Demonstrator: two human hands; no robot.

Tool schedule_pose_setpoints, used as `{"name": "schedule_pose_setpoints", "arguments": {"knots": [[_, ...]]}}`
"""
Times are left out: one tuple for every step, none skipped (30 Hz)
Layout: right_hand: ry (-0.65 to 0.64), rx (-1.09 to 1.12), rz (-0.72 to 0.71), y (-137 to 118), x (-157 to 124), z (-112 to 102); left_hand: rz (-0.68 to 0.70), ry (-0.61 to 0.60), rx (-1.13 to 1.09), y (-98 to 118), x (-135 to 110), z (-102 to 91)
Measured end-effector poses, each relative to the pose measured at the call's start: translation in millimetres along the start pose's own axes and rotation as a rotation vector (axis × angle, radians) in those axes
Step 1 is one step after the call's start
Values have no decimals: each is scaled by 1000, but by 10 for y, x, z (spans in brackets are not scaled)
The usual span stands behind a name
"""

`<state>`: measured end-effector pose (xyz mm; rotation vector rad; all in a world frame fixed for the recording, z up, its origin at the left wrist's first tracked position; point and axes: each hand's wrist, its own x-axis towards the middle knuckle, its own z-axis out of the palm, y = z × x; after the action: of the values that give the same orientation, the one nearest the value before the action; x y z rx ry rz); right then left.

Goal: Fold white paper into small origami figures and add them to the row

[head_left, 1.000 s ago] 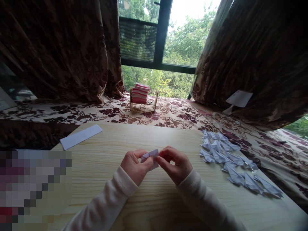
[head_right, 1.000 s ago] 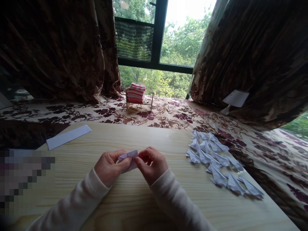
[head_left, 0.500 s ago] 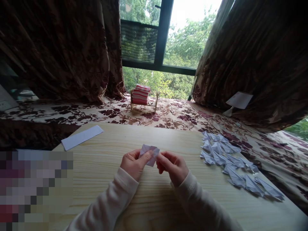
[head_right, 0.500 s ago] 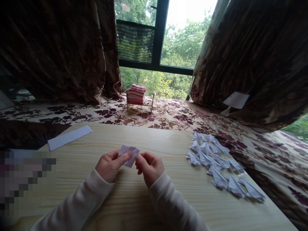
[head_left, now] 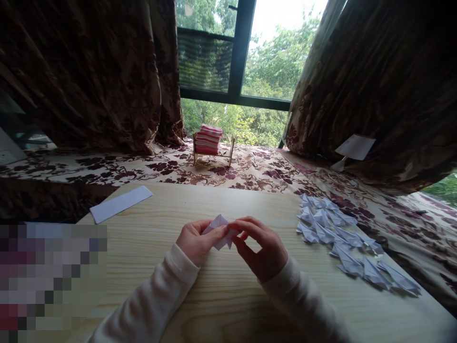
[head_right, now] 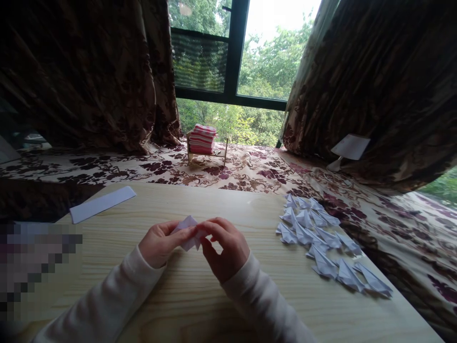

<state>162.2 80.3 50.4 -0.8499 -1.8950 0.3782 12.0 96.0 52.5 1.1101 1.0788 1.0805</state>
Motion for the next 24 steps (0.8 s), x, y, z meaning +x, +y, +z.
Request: {"name": "schedule_pose_setpoints", "arguments": {"knots": [[3, -10, 1, 2, -1, 5, -1, 2, -17, -8, 4, -1], [2, -24, 1, 4, -3, 7, 1, 1, -30, -11, 5, -1], [-3, -42, -1, 8, -7, 7, 5, -1, -36, -10, 2, 1], [-10, -67, -8, 13, -11, 4, 13, -5, -34, -5, -4, 3], [-21, -98, -20, 21, -16, 0, 23, -10, -25, 4, -12, 5], [-35, -132, -36, 30, -20, -4, 31, -16, -14, 15, -19, 7], [-51, -166, -53, 39, -24, -9, 32, -30, -2, 27, -25, 8], [-67, -198, -72, 46, -26, -14, 27, -48, 11, 37, -29, 7], [-79, -228, -88, 50, -27, -20, 17, -65, 23, 44, -29, 4], [-87, -254, -102, 51, -25, -26, 5, -82, 34, 48, -27, 0], [-96, -277, -113, 48, -23, -34, -7, -96, 44, 48, -23, -5], [-102, -298, -122, 42, -18, -42, -18, -108, 53, 44, -18, -11], [-105, -314, -131, 34, -14, -52, -27, -118, 58, 39, -13, -18], [-110, -322, -144, 25, -9, -62, -34, -127, 60, 33, -9, -23], [-119, -320, -161, 16, -5, -72, -43, -142, 60, 26, -7, -28], [-125, -307, -179, 8, -1, -81, -50, -157, 58, 21, -5, -31], [-129, -282, -191, 2, 1, -88, -50, -167, 52, 17, -5, -34], [-135, -247, -196, -1, 3, -93, -44, -171, 44, 15, -5, -35], [-141, -207, -190, -1, 3, -94, -34, -171, 36, 13, -5, -35], [-142, -173, -173, 1, 3, -93, -22, -166, 30, 11, -4, -35], [-136, -147, -150, 6, 2, -90, -12, -162, 22, 9, -2, -35], [-130, -131, -127, 11, 2, -85, -7, -161, 10, 6, 1, -36], [-120, -125, -108, 17, 2, -79, -9, -164, -7, 2, 6, -37], [-103, -125, -95, 23, 1, -73, -16, -173, -25, -3, 12, -39]]}}
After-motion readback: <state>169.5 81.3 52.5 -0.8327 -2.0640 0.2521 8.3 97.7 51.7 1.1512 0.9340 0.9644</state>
